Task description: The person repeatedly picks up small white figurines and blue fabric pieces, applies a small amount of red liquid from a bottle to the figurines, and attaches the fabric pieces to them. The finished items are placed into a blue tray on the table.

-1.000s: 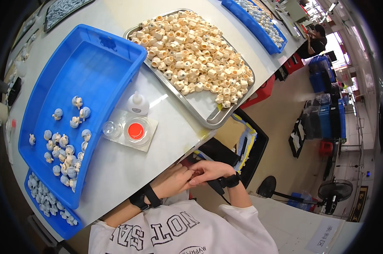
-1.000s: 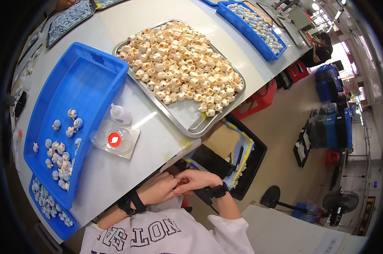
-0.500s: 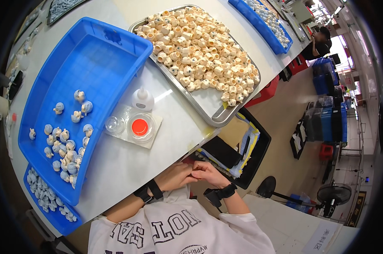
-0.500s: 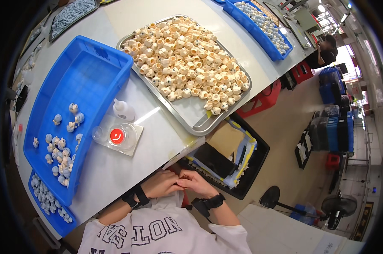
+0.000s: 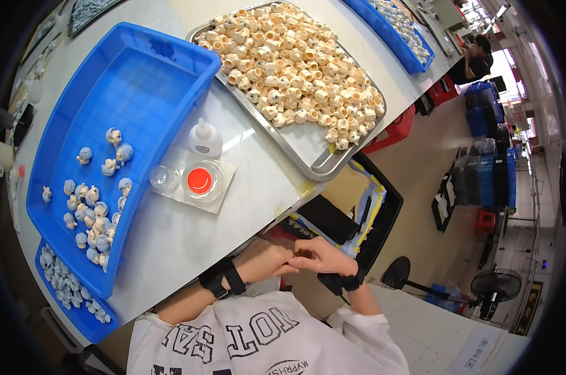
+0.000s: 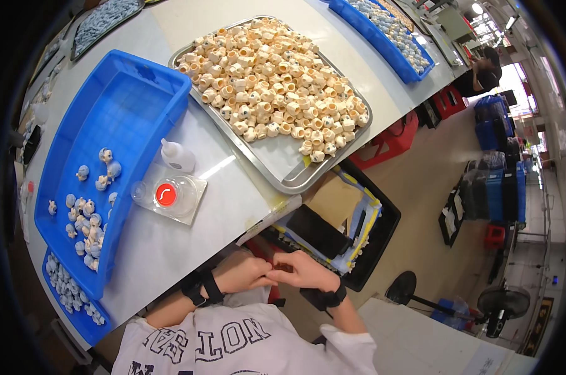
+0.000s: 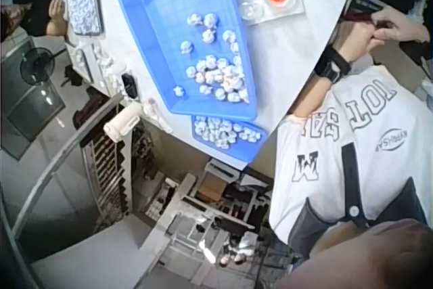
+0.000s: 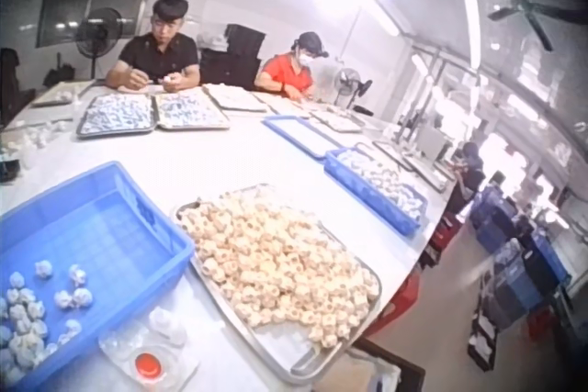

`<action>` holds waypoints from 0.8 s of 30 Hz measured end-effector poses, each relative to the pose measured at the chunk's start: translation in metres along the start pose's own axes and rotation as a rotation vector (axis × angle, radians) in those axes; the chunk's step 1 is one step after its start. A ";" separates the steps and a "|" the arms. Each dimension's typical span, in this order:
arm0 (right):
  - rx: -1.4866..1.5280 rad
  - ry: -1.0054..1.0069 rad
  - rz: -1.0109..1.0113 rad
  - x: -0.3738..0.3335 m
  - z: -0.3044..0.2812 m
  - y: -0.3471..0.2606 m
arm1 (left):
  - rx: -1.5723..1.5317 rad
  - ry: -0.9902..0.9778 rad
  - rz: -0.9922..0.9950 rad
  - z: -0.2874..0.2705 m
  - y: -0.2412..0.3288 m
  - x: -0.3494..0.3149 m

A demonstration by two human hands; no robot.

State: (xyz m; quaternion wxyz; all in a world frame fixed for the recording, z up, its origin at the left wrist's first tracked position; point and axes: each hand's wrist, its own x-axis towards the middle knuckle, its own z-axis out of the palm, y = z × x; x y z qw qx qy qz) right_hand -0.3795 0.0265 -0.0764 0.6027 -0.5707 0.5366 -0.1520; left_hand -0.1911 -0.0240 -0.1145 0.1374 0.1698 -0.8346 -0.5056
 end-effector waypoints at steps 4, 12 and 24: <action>0.106 -0.273 0.014 -0.002 -0.003 0.006 | -0.069 -0.054 0.058 0.004 -0.001 -0.001; -0.431 0.094 -0.309 0.001 0.013 0.009 | -0.051 -0.229 -0.120 0.013 -0.023 -0.003; -0.274 0.299 -0.304 0.003 0.020 0.010 | -0.236 -0.086 -0.164 -0.007 -0.009 0.003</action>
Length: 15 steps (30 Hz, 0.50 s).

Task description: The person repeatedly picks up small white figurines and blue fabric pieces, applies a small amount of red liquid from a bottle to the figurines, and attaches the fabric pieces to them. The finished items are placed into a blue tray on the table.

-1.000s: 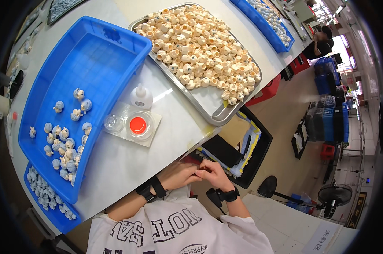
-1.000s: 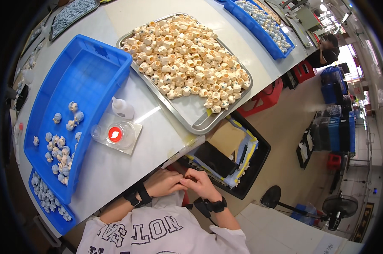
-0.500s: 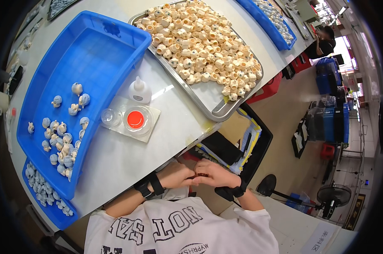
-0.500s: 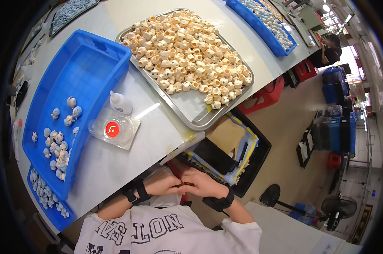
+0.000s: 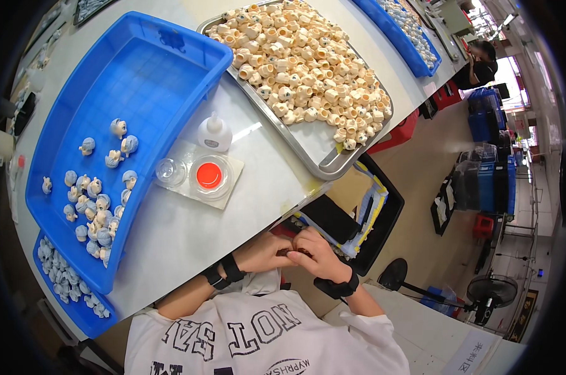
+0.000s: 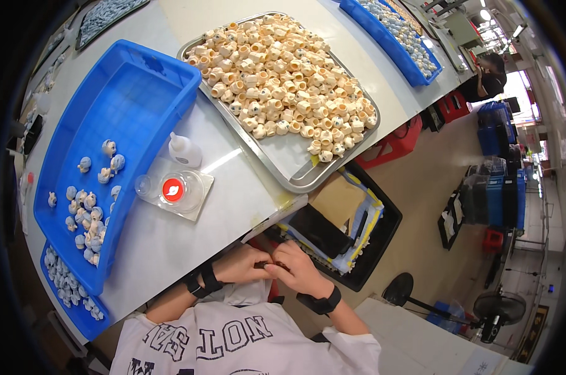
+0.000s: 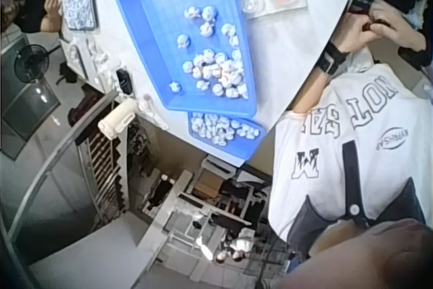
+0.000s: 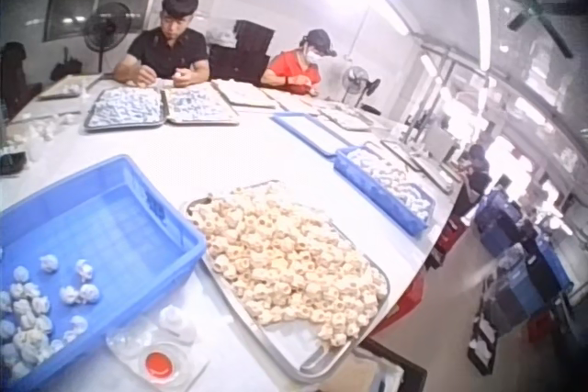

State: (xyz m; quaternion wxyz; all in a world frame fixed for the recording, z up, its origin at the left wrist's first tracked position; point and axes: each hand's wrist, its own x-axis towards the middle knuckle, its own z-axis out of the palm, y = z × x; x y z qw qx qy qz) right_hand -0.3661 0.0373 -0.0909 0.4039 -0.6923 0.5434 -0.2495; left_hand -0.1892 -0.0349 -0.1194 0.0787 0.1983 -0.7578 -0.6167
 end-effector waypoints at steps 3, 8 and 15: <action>0.403 -0.033 0.210 -0.015 -0.003 0.005 | -0.373 0.188 0.007 0.004 0.011 -0.005; 0.731 0.115 0.365 -0.033 0.014 0.017 | -0.778 -0.043 -0.166 0.015 -0.014 0.001; 0.550 0.253 0.381 -0.025 0.032 0.014 | -0.769 -0.001 -0.137 0.028 -0.030 0.001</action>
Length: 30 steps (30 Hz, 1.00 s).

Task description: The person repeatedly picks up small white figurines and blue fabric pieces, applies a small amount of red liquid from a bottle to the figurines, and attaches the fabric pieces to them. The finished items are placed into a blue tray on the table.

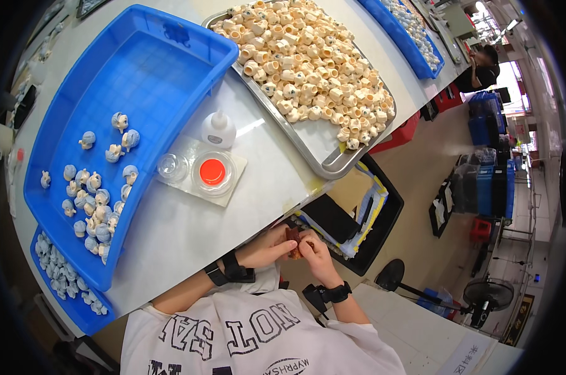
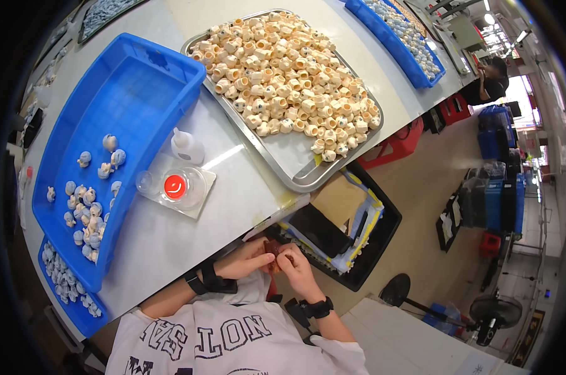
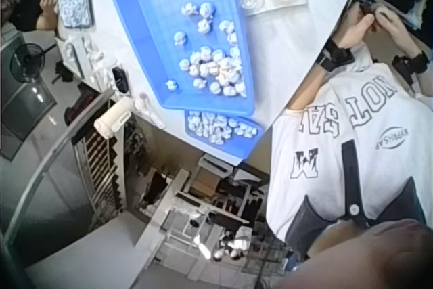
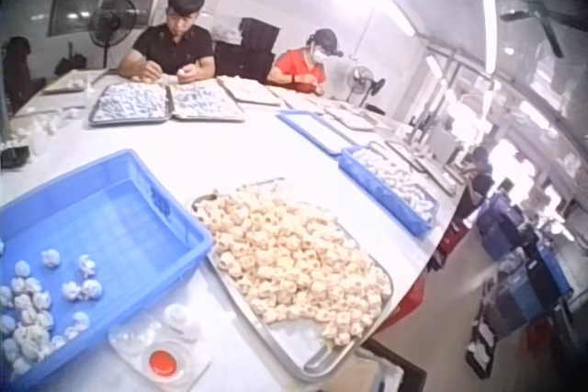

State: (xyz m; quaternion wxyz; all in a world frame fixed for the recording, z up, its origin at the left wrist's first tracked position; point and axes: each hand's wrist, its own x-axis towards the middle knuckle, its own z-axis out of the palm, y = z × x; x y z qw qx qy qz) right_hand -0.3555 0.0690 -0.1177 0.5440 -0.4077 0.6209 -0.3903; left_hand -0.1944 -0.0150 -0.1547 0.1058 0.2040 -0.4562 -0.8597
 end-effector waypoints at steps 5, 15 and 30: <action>-0.101 0.021 0.000 -0.004 -0.002 -0.006 | 0.020 0.025 0.018 0.005 0.016 -0.002; -0.175 0.022 -0.033 -0.004 -0.012 -0.009 | 0.043 -0.022 -0.020 0.006 0.021 -0.001; 0.217 0.121 0.196 -0.002 -0.045 -0.005 | -0.189 0.056 -0.015 -0.014 0.009 0.007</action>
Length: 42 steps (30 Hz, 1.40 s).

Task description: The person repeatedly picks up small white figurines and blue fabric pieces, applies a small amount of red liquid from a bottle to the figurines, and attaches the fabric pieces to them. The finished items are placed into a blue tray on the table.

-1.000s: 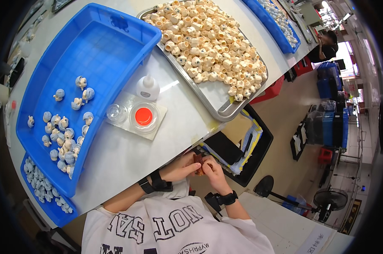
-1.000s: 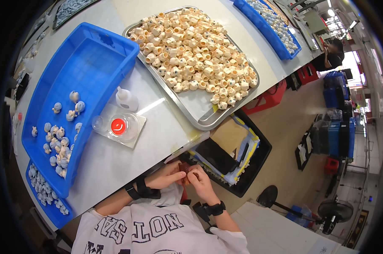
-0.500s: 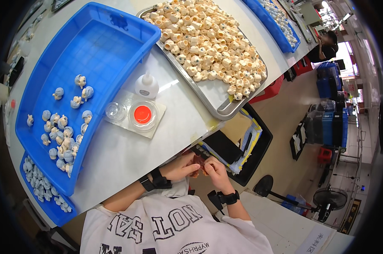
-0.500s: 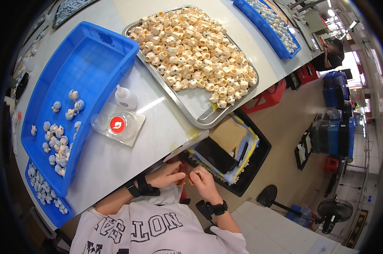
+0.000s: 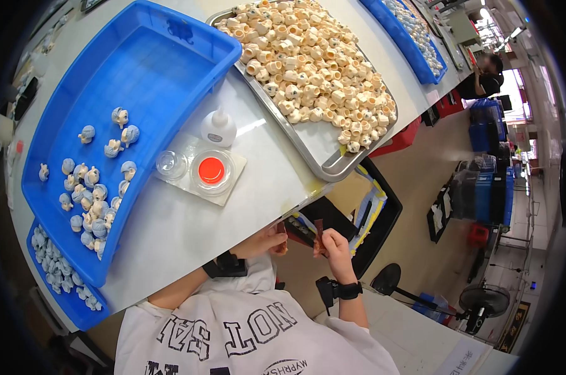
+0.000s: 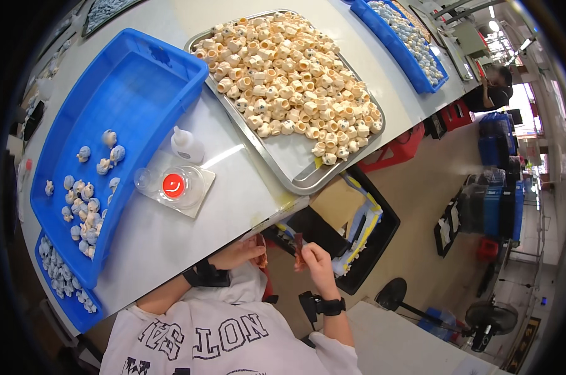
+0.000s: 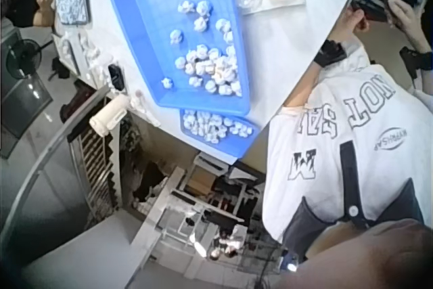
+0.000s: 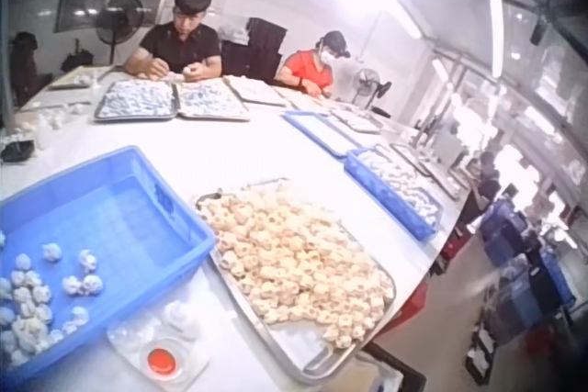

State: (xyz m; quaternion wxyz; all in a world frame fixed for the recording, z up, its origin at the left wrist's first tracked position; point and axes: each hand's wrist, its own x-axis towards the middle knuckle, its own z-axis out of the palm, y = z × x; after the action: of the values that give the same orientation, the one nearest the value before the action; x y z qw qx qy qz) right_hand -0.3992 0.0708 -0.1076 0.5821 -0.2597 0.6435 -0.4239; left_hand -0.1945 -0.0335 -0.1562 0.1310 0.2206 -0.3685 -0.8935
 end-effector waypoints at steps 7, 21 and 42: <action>0.104 -0.066 0.077 0.001 0.013 -0.005 | -0.001 0.101 -0.107 -0.006 -0.008 0.021; 0.295 0.241 -0.021 -0.011 0.002 -0.002 | 0.025 0.172 -0.162 0.011 -0.025 0.107; 0.229 0.139 -0.022 -0.017 0.008 -0.005 | 0.199 -0.105 -0.009 0.032 0.004 0.016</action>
State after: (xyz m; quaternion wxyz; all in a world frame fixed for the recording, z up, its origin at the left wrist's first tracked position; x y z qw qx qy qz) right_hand -0.3888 0.0799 -0.0941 0.5570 -0.1687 0.6270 -0.5179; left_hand -0.2239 -0.0227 -0.1379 0.0850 0.1868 -0.4608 -0.8634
